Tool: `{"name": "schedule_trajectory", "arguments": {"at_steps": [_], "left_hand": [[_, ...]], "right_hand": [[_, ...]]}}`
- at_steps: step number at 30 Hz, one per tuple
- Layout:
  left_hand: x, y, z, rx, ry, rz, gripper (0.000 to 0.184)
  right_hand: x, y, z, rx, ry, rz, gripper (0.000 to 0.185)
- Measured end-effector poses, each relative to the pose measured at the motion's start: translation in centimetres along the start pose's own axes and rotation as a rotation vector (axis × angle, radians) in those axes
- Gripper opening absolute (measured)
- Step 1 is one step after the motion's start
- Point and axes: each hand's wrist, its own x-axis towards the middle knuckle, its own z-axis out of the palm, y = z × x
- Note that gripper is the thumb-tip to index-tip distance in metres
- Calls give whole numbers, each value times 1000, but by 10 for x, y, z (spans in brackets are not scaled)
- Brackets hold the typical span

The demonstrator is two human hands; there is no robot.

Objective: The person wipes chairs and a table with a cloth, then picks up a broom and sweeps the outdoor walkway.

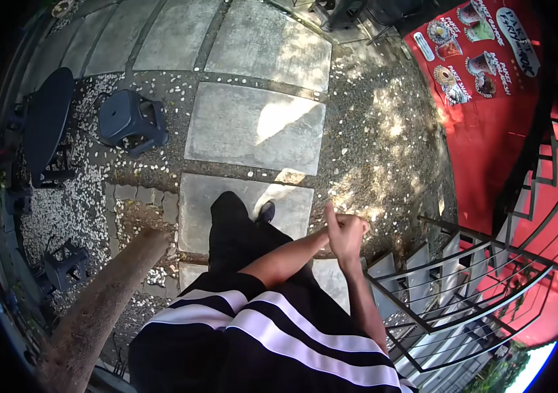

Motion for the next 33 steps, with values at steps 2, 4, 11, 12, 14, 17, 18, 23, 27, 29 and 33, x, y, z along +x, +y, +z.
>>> {"name": "schedule_trajectory", "arguments": {"at_steps": [2, 4, 11, 12, 14, 17, 18, 23, 27, 29, 33], "left_hand": [[60, 19, 29, -127, -124, -30, 26], [82, 49, 16, -245, -237, -66, 27], [16, 179, -283, -133, 235, -340, 23], [-18, 208, -320, 550, 406, -46, 21], [-104, 277, -397, 1419, 592, -27, 30], [-155, 392, -416, 1383, 727, -124, 21], [-170, 452, -397, 1390, 821, -321, 17], [-105, 541, -370, 1560, 938, -358, 14], [-32, 484, -425, 1593, 684, -263, 11], [37, 421, -431, 1160, 517, -46, 13], [225, 321, -373, 578, 78, 39, 24]], "right_hand": [[35, -28, -29, -76, 4, 162, 63], [75, -36, -21, -80, 8, 136, 63], [215, -42, 138, 682, -158, 27, 64], [236, -50, 170, 857, -221, 73, 64], [269, -95, 215, 856, -401, 119, 64], [301, -182, 274, 826, -575, -10, 65], [309, -197, 277, 827, -574, -21, 65], [365, -212, 274, 905, -631, 24, 64], [400, -154, 255, 905, -529, 124, 63], [411, -129, 230, 621, -422, 235, 62], [454, -113, 130, 149, -129, -88, 59]]}}
